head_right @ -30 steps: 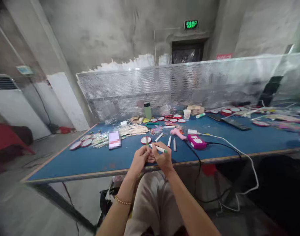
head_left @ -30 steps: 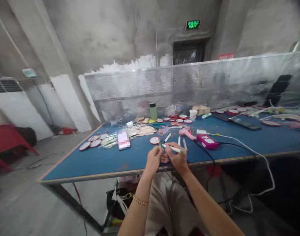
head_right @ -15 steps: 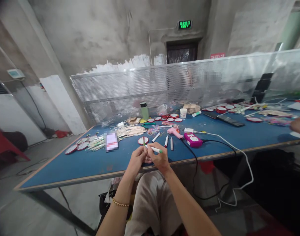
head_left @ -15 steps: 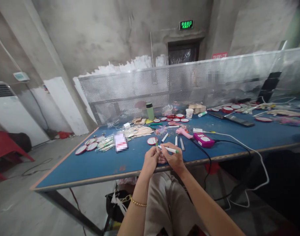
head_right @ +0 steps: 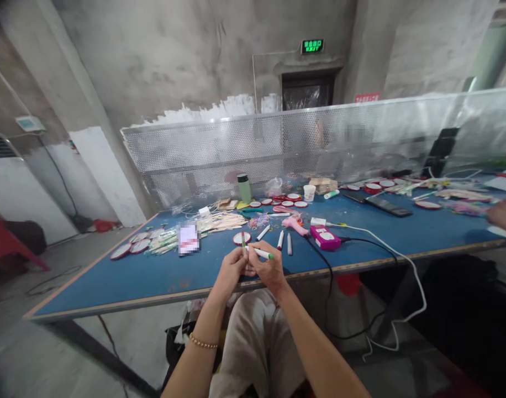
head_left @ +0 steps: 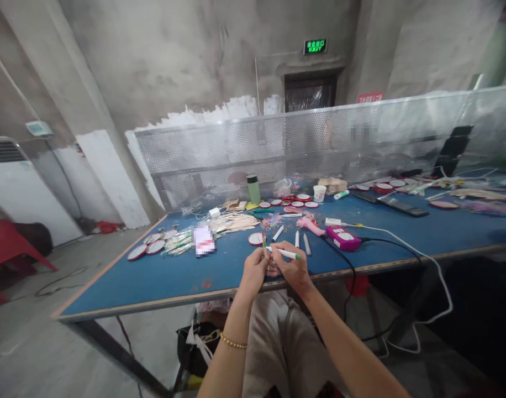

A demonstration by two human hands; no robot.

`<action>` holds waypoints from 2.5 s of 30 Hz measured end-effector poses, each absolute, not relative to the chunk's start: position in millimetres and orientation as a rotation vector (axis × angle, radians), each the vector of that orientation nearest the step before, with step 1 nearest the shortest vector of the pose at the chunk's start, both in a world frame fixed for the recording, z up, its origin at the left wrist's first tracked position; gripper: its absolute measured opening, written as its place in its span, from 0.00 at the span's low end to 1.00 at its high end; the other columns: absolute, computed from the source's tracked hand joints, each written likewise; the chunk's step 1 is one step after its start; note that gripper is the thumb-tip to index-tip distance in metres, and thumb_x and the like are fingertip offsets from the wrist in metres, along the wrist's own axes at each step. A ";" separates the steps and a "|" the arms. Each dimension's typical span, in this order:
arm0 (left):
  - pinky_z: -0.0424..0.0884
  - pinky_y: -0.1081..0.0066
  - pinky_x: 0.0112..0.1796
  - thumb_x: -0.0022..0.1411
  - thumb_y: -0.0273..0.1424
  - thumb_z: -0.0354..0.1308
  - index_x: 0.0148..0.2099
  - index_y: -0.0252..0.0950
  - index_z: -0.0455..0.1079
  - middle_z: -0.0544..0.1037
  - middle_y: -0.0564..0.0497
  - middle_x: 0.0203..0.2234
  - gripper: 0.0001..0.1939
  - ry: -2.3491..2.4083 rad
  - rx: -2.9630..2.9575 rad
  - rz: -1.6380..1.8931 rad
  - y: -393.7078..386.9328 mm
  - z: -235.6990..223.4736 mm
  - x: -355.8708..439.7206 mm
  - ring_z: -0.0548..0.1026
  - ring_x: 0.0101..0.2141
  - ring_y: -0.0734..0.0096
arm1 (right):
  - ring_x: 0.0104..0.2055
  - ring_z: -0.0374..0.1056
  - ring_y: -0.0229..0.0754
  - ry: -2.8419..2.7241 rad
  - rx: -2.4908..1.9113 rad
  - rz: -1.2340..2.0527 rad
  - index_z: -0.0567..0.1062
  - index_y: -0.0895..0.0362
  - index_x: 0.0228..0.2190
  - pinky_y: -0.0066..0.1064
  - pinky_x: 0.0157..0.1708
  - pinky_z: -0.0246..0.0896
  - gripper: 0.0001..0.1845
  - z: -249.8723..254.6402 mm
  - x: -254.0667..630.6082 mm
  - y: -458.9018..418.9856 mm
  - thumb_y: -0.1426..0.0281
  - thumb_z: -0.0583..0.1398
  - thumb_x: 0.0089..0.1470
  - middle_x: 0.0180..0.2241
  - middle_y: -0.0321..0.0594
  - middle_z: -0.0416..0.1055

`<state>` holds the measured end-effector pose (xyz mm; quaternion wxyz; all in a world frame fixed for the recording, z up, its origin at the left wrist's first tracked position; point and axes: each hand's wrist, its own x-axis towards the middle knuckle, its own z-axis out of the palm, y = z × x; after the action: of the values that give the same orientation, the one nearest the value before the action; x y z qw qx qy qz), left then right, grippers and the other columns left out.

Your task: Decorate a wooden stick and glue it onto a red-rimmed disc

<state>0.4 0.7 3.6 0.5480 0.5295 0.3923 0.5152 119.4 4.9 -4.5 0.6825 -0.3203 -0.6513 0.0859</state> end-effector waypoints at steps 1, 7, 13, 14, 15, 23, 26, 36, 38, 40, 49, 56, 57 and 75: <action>0.73 0.72 0.24 0.47 0.41 0.64 0.30 0.37 0.64 0.74 0.57 0.17 0.15 0.929 1.258 1.217 0.7 3.5 0.1 0.74 0.18 0.72 | 0.27 0.71 0.38 -1.461 -0.719 0.192 0.77 0.57 0.27 0.28 0.30 0.67 0.10 -4.8 119.5 5.0 0.71 0.57 0.58 0.25 0.38 0.75; 0.73 0.71 0.25 0.48 0.40 0.63 0.30 0.37 0.64 0.74 0.56 0.18 0.14 0.928 1.275 1.215 0.9 1.9 -0.5 0.75 0.19 0.71 | 0.28 0.71 0.38 -1.474 -0.720 0.197 0.77 0.57 0.28 0.29 0.30 0.67 0.10 -5.9 120.0 6.2 0.71 0.57 0.58 0.26 0.39 0.76; 0.73 0.71 0.23 0.48 0.40 0.62 0.30 0.37 0.63 0.73 0.57 0.17 0.14 0.937 1.279 1.213 1.1 1.5 0.5 0.74 0.18 0.72 | 0.26 0.69 0.37 -1.471 -0.719 0.168 0.77 0.57 0.27 0.28 0.30 0.66 0.10 -6.5 118.5 8.3 0.71 0.57 0.57 0.24 0.37 0.75; 0.73 0.71 0.23 0.47 0.40 0.63 0.30 0.37 0.63 0.73 0.57 0.17 0.14 0.935 1.277 1.211 1.0 1.7 0.4 0.74 0.18 0.72 | 0.26 0.69 0.37 -1.466 -0.721 0.170 0.77 0.57 0.27 0.28 0.30 0.66 0.10 -6.6 118.2 8.4 0.70 0.57 0.57 0.24 0.37 0.75; 0.73 0.71 0.23 0.47 0.40 0.63 0.30 0.37 0.63 0.73 0.57 0.17 0.15 0.930 1.275 1.211 0.9 1.9 0.2 0.74 0.18 0.72 | 0.26 0.69 0.37 -1.461 -0.720 0.176 0.77 0.57 0.27 0.28 0.30 0.66 0.10 -6.7 117.9 8.3 0.70 0.57 0.57 0.24 0.37 0.75; 0.75 0.68 0.27 0.48 0.41 0.64 0.33 0.37 0.65 0.75 0.56 0.19 0.16 0.913 1.245 1.200 -0.8 2.1 -1.9 0.75 0.20 0.70 | 0.27 0.70 0.38 -1.419 -0.728 0.165 0.77 0.56 0.27 0.29 0.30 0.66 0.10 -7.4 117.8 7.3 0.70 0.57 0.58 0.24 0.37 0.74; 0.75 0.67 0.27 0.48 0.41 0.64 0.34 0.36 0.66 0.75 0.56 0.19 0.16 0.920 1.256 1.203 -0.3 1.1 -1.5 0.75 0.20 0.69 | 0.27 0.70 0.38 -1.434 -0.723 0.161 0.77 0.56 0.28 0.29 0.31 0.67 0.10 -7.4 118.2 7.6 0.70 0.57 0.58 0.25 0.38 0.74; 0.75 0.69 0.26 0.48 0.38 0.62 0.33 0.37 0.66 0.75 0.56 0.19 0.13 0.929 1.276 1.210 0.2 1.6 -1.2 0.75 0.21 0.69 | 0.27 0.70 0.37 -1.445 -0.708 0.159 0.77 0.57 0.29 0.28 0.30 0.66 0.10 -6.9 117.2 7.5 0.72 0.57 0.58 0.25 0.37 0.74; 0.75 0.68 0.27 0.49 0.38 0.62 0.33 0.37 0.66 0.75 0.55 0.19 0.13 0.928 1.274 1.203 -0.3 2.6 -1.8 0.76 0.21 0.69 | 0.26 0.70 0.37 -1.429 -0.724 0.155 0.76 0.56 0.28 0.28 0.30 0.66 0.10 -6.4 117.2 6.8 0.71 0.56 0.58 0.24 0.36 0.73; 0.75 0.68 0.27 0.49 0.39 0.63 0.33 0.37 0.66 0.76 0.55 0.20 0.14 0.924 1.268 1.192 -0.6 3.2 -2.3 0.76 0.21 0.69 | 0.26 0.70 0.37 -1.421 -0.737 0.154 0.76 0.56 0.28 0.29 0.29 0.66 0.10 -5.9 117.5 6.1 0.70 0.56 0.58 0.24 0.36 0.73; 0.75 0.69 0.27 0.48 0.41 0.65 0.32 0.37 0.66 0.75 0.56 0.19 0.16 0.916 1.257 1.197 -0.6 2.0 -2.2 0.75 0.21 0.71 | 0.26 0.70 0.37 -1.432 -0.720 0.161 0.76 0.56 0.27 0.29 0.29 0.67 0.10 -5.8 117.2 7.2 0.71 0.56 0.57 0.24 0.37 0.74; 0.75 0.68 0.27 0.48 0.42 0.64 0.32 0.37 0.65 0.75 0.55 0.20 0.16 0.899 1.266 1.185 -1.7 3.7 -2.8 0.75 0.21 0.69 | 0.25 0.69 0.37 -1.406 -0.716 0.146 0.76 0.56 0.26 0.27 0.27 0.66 0.10 -5.5 116.9 6.1 0.72 0.56 0.57 0.23 0.36 0.73; 0.75 0.68 0.27 0.48 0.42 0.64 0.32 0.37 0.65 0.75 0.55 0.20 0.16 0.902 1.263 1.187 -1.8 3.7 -2.7 0.75 0.21 0.70 | 0.25 0.69 0.37 -1.408 -0.716 0.138 0.76 0.56 0.26 0.27 0.27 0.66 0.10 -5.5 117.2 5.8 0.72 0.56 0.57 0.23 0.36 0.73; 0.75 0.68 0.27 0.48 0.43 0.65 0.32 0.37 0.65 0.76 0.55 0.20 0.17 0.903 1.250 1.193 -3.7 4.8 -2.6 0.75 0.21 0.69 | 0.25 0.69 0.37 -1.386 -0.690 0.176 0.76 0.56 0.27 0.28 0.28 0.67 0.09 -6.8 117.1 6.4 0.72 0.57 0.57 0.23 0.36 0.73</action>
<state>-2.6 -3.7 4.8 0.5615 0.5307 0.3831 0.5063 117.1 6.4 -6.8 0.7114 -0.3112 -0.6252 0.0792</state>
